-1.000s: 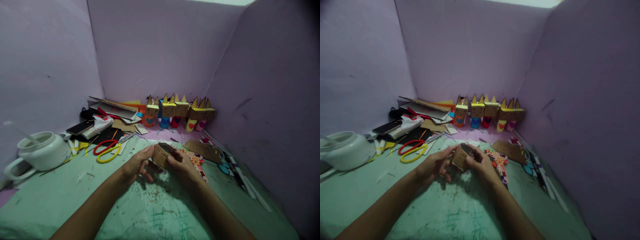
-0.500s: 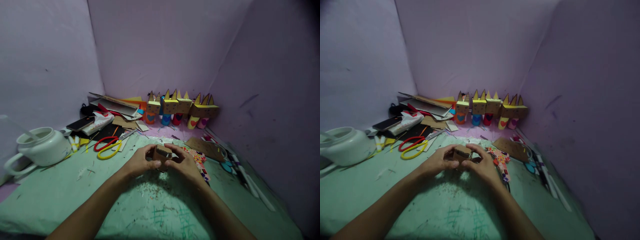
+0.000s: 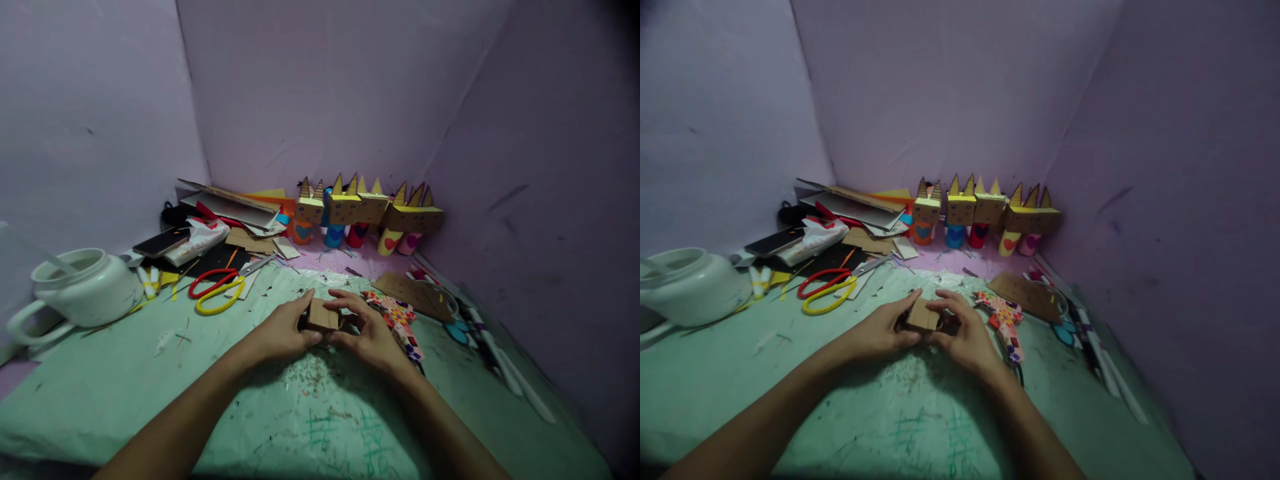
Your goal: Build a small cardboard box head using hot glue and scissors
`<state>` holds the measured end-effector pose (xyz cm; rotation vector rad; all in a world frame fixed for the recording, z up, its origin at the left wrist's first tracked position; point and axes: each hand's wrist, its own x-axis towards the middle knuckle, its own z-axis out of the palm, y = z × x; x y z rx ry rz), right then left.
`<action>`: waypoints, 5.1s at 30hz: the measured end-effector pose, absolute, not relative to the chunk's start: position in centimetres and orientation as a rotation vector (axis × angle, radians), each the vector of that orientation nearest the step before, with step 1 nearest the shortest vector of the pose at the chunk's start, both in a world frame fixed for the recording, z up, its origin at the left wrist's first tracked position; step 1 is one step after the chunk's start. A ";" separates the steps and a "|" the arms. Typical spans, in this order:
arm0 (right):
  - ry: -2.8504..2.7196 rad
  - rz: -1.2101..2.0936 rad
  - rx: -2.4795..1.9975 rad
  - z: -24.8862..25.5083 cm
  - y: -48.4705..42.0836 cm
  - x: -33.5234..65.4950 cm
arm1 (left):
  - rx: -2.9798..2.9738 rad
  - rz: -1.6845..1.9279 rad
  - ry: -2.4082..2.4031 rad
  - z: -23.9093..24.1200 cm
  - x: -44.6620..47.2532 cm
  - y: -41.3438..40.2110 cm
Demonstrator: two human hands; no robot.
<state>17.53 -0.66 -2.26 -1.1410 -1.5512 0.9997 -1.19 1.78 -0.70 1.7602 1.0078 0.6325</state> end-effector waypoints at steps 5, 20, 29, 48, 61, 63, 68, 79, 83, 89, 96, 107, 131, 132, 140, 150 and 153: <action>-1.586 0.940 -1.105 -2.2 -0.7 17.6 | 1.634 0.668 0.901 -0.4 -0.9 1.8; -1.578 0.757 -1.091 -2.7 -0.7 17.2 | 1.890 0.762 0.899 -1.1 -1.2 2.2; -1.184 1.192 -1.133 -2.7 -0.2 16.7 | 1.844 0.744 0.938 -0.3 -1.0 2.1; -1.165 1.359 -0.880 -3.0 0.6 18.1 | 1.900 0.613 1.143 0.7 -1.3 2.5; -1.195 1.359 -0.867 -3.7 0.7 17.8 | 2.210 0.531 1.069 -2.1 -1.0 1.4; -1.205 1.351 -0.875 -3.7 0.7 17.8 | 2.223 0.532 1.054 -2.1 -0.9 1.4; -1.217 1.309 -0.888 -4.0 0.7 17.8 | 2.248 0.516 1.073 -2.3 -0.8 1.5; -1.300 1.261 -0.925 -4.0 0.4 17.9 | 2.242 0.417 1.132 -1.6 -0.3 1.2; -1.300 1.271 -0.952 -3.7 0.4 18.0 | 2.196 0.566 1.162 -0.5 -0.1 1.0; -1.156 1.408 -0.831 -3.0 0.0 17.9 | 1.698 0.778 1.192 1.4 0.4 0.8; -1.344 1.263 -0.970 -2.7 -0.1 17.8 | 1.497 0.931 1.115 0.6 0.6 0.8; -1.655 0.331 -2.187 1.3 -2.8 24.7 | 1.274 1.012 1.116 0.0 -0.4 2.0; -1.077 1.413 -1.067 -0.4 -3.6 22.2 | 1.287 1.053 1.205 -0.4 -0.4 2.2; -1.108 1.389 -1.104 -0.7 -4.0 22.1 | 1.291 1.065 1.224 -0.4 -0.4 2.2; -1.536 0.938 -1.237 -1.4 -5.3 19.8 | 1.466 1.085 1.409 -0.2 -0.2 1.9; -1.600 0.984 -1.212 -4.2 -4.7 20.2 | 1.733 1.166 1.470 -0.6 0.8 1.0; -1.599 0.934 -1.232 -4.1 -4.7 20.2 | 1.754 1.163 1.458 -0.9 0.8 1.0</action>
